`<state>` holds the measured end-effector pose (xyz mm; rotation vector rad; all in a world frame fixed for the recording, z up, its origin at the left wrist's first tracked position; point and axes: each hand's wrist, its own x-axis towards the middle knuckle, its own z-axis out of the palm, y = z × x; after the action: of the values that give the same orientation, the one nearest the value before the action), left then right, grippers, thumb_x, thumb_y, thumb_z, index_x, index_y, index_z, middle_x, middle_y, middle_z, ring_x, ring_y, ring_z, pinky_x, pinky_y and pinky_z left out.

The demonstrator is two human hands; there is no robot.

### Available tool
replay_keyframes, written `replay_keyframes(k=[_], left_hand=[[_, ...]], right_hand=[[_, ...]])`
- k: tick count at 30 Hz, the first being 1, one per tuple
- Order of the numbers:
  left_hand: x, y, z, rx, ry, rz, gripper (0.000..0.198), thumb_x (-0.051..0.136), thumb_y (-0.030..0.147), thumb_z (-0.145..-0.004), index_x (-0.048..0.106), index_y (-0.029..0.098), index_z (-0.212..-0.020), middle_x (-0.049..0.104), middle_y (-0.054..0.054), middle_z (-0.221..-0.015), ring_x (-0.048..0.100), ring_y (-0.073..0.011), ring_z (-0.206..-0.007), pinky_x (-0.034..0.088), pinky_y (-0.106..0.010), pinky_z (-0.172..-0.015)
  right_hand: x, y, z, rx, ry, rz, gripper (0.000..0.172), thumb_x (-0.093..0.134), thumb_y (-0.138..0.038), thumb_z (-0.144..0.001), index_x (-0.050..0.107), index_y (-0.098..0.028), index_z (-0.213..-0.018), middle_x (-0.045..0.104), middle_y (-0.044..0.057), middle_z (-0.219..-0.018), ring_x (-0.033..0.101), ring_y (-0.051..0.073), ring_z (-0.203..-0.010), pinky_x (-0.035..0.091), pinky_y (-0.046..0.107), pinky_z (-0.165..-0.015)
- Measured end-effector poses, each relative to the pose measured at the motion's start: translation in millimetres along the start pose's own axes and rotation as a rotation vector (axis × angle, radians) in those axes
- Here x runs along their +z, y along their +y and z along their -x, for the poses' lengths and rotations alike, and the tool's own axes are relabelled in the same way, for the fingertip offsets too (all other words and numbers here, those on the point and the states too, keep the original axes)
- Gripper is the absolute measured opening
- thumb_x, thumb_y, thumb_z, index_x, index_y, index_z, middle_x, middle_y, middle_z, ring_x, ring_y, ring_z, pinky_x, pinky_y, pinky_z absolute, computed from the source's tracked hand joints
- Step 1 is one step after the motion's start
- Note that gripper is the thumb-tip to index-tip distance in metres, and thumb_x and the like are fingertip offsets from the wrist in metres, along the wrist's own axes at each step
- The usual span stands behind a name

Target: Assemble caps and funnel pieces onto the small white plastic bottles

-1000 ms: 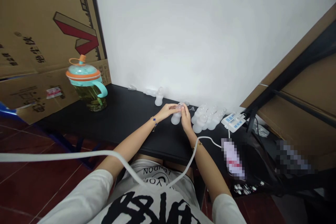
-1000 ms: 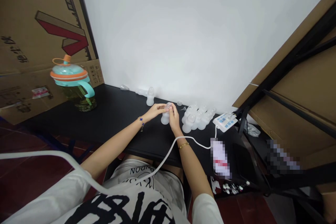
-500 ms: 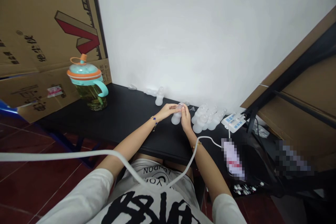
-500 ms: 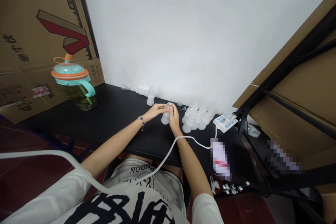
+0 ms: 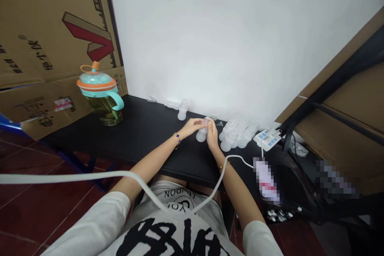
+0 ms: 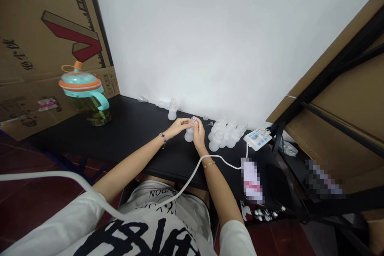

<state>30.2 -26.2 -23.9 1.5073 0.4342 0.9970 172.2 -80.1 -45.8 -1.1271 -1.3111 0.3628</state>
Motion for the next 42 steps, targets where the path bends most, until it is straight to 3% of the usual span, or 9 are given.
replay_keyframes(k=[36, 42], left_hand=[[-4.5, 3.7, 1.2, 0.014, -0.075, -0.077, 0.052, 0.084, 0.045, -0.075, 0.076, 0.011, -0.114, 0.078, -0.013, -0.112, 0.069, -0.0280, -0.110, 0.049, -0.040, -0.103], [-4.9, 4.8, 2.2, 0.011, -0.073, -0.080, 0.051, 0.083, 0.044, -0.075, 0.076, 0.011, -0.114, 0.078, -0.012, -0.111, 0.070, -0.0272, -0.108, 0.049, -0.041, -0.103]], right_hand=[[3.9, 14.0, 4.3, -0.098, -0.004, 0.102, 0.050, 0.035, -0.053, -0.104, 0.060, -0.019, -0.131, 0.068, 0.015, -0.129, 0.062, 0.027, -0.122, 0.045, 0.050, -0.110], [4.2, 16.8, 4.8, -0.078, -0.004, 0.117, 0.055, 0.034, -0.056, -0.104, 0.059, -0.018, -0.134, 0.065, 0.015, -0.133, 0.059, 0.027, -0.127, 0.043, 0.050, -0.112]])
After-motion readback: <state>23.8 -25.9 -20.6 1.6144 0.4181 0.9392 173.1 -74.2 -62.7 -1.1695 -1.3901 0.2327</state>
